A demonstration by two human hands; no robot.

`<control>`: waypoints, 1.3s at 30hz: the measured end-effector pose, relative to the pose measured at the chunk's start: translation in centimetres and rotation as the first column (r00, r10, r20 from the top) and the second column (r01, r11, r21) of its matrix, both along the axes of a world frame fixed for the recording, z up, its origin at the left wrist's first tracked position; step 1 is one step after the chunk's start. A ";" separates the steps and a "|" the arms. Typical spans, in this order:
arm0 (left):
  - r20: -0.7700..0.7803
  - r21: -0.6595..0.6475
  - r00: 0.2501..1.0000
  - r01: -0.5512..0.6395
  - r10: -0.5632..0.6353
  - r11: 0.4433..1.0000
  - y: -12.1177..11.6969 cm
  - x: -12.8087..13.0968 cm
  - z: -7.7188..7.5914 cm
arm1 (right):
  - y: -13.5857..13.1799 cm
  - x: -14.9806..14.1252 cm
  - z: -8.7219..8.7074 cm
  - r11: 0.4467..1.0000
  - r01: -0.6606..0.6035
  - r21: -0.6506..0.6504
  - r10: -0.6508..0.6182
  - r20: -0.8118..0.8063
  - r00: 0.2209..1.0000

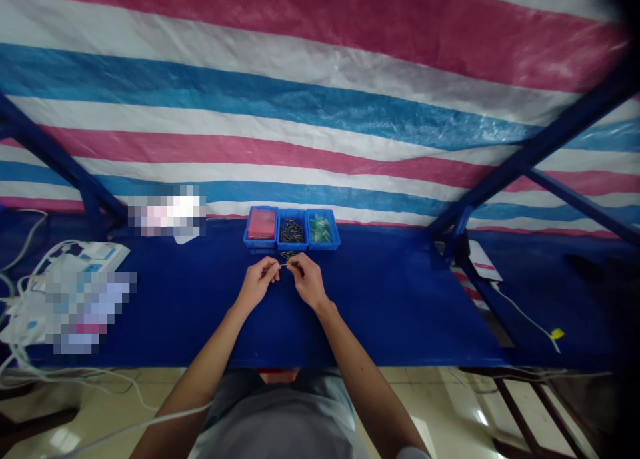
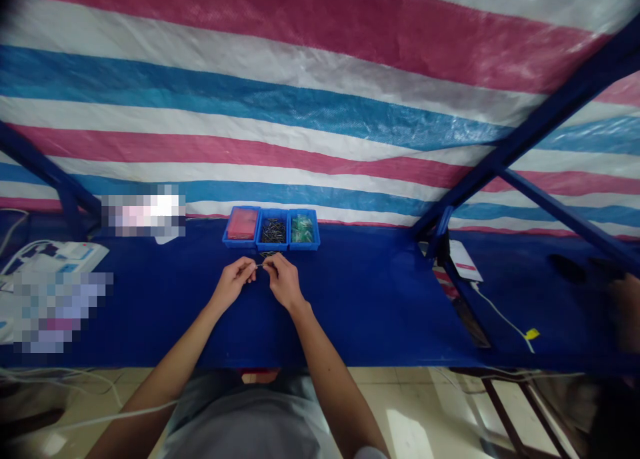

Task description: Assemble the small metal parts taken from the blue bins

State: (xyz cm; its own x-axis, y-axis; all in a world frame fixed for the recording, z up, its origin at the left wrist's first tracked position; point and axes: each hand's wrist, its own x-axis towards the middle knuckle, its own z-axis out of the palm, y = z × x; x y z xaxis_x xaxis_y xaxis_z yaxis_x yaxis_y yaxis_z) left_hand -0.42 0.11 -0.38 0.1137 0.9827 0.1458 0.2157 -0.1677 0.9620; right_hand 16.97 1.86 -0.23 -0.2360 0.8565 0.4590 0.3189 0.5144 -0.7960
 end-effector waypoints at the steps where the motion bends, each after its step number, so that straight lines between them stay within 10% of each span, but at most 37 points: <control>1: 0.000 0.000 1.000 0.001 -0.001 1.000 0.0 0.0 0.0 | 0.0 0.0 0.0 1.000 0.002 0.000 -0.002 -0.001 1.000; 39: -0.122 0.048 0.989 0.087 -0.081 0.995 -0.1 0.2 0.2 | -0.2 0.0 -0.3 0.996 -0.076 -0.042 0.081 0.131 0.988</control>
